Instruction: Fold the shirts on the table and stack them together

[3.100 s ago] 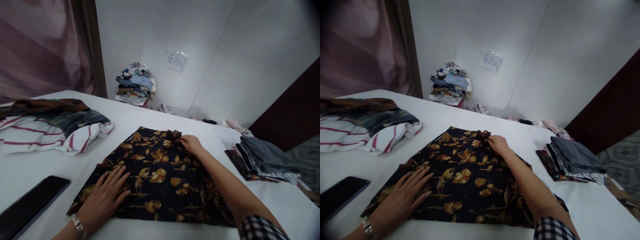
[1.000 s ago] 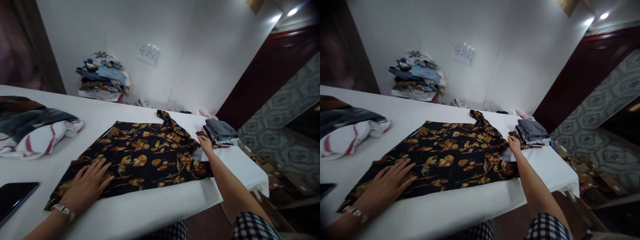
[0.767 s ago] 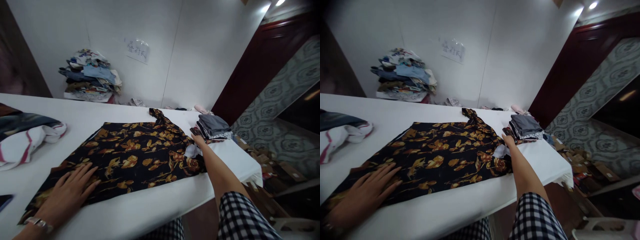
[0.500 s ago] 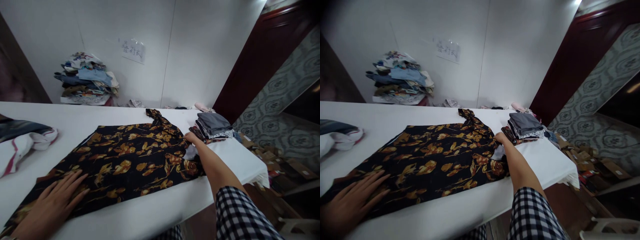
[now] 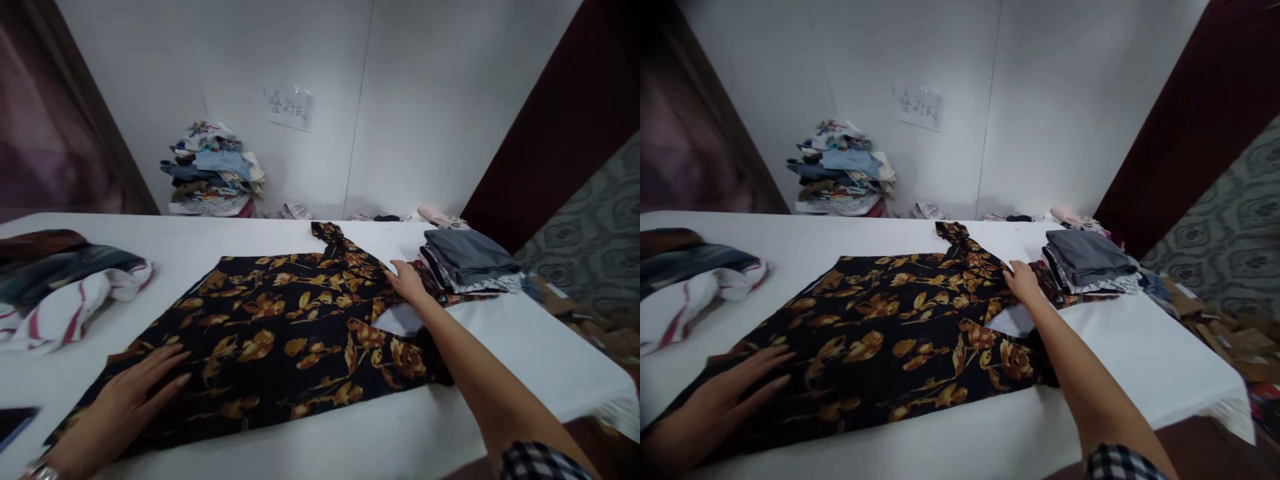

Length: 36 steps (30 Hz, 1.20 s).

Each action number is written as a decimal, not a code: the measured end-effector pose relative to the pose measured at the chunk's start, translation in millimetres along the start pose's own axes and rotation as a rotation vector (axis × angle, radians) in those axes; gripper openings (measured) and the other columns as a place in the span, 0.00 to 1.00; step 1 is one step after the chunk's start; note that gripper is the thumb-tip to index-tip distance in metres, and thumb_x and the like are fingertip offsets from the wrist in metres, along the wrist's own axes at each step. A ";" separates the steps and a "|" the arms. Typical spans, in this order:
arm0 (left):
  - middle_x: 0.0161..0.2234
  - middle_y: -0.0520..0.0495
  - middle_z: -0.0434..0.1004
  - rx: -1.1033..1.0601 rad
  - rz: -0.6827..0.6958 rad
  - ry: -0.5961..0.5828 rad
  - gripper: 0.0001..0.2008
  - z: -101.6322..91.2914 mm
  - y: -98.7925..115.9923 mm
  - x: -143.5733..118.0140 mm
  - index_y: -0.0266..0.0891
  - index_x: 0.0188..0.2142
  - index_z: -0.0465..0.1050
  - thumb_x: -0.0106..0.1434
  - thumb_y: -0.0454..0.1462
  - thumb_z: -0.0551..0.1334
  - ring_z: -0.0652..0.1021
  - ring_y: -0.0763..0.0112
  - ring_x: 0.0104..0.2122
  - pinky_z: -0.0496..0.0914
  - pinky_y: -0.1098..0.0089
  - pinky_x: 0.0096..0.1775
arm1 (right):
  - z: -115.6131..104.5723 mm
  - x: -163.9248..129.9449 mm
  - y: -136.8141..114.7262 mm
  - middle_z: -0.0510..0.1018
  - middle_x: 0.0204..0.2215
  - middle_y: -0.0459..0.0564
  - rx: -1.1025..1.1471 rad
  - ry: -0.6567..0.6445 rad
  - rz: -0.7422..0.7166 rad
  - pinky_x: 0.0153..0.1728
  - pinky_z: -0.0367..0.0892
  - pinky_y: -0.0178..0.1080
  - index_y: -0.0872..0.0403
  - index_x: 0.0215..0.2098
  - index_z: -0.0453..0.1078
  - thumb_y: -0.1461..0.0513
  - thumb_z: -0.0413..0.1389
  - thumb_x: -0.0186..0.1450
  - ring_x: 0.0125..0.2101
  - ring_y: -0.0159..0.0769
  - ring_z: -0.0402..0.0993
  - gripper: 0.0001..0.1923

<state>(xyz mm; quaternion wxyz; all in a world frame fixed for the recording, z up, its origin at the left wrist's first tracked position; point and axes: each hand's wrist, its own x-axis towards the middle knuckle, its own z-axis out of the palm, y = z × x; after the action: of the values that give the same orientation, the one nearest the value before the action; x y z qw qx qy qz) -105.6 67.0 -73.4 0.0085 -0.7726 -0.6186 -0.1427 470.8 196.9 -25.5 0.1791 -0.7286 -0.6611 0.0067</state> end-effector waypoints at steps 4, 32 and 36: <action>0.53 0.48 0.73 -0.109 -0.087 0.004 0.29 -25.8 28.7 51.5 0.41 0.49 0.71 0.61 0.56 0.48 0.73 0.61 0.52 0.63 0.61 0.58 | 23.7 -10.7 -25.2 0.59 0.63 0.54 0.107 -0.101 -0.354 0.61 0.51 0.48 0.51 0.61 0.61 0.51 0.48 0.66 0.63 0.45 0.52 0.27; 0.44 0.35 0.74 0.183 -0.031 -0.119 0.16 30.7 48.5 244.1 0.35 0.41 0.73 0.62 0.36 0.48 0.72 0.54 0.47 0.63 0.59 0.47 | 49.2 -24.1 -29.1 0.56 0.65 0.51 -0.056 -0.258 -0.272 0.61 0.50 0.52 0.48 0.62 0.60 0.51 0.47 0.67 0.64 0.46 0.50 0.27; 0.44 0.35 0.73 0.159 -0.075 -0.090 0.19 37.7 45.2 229.0 0.35 0.42 0.71 0.64 0.40 0.46 0.72 0.54 0.47 0.66 0.61 0.43 | 28.2 15.3 -48.5 0.75 0.51 0.49 0.032 -0.299 -0.208 0.53 0.62 0.42 0.47 0.47 0.75 0.55 0.55 0.61 0.52 0.45 0.70 0.16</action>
<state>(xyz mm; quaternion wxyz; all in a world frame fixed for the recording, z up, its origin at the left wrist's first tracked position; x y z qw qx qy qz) -9.9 281.9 -49.3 0.0365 -0.7516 -0.6560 -0.0585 419.2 221.7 -35.4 0.0903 -0.6443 -0.7518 0.1070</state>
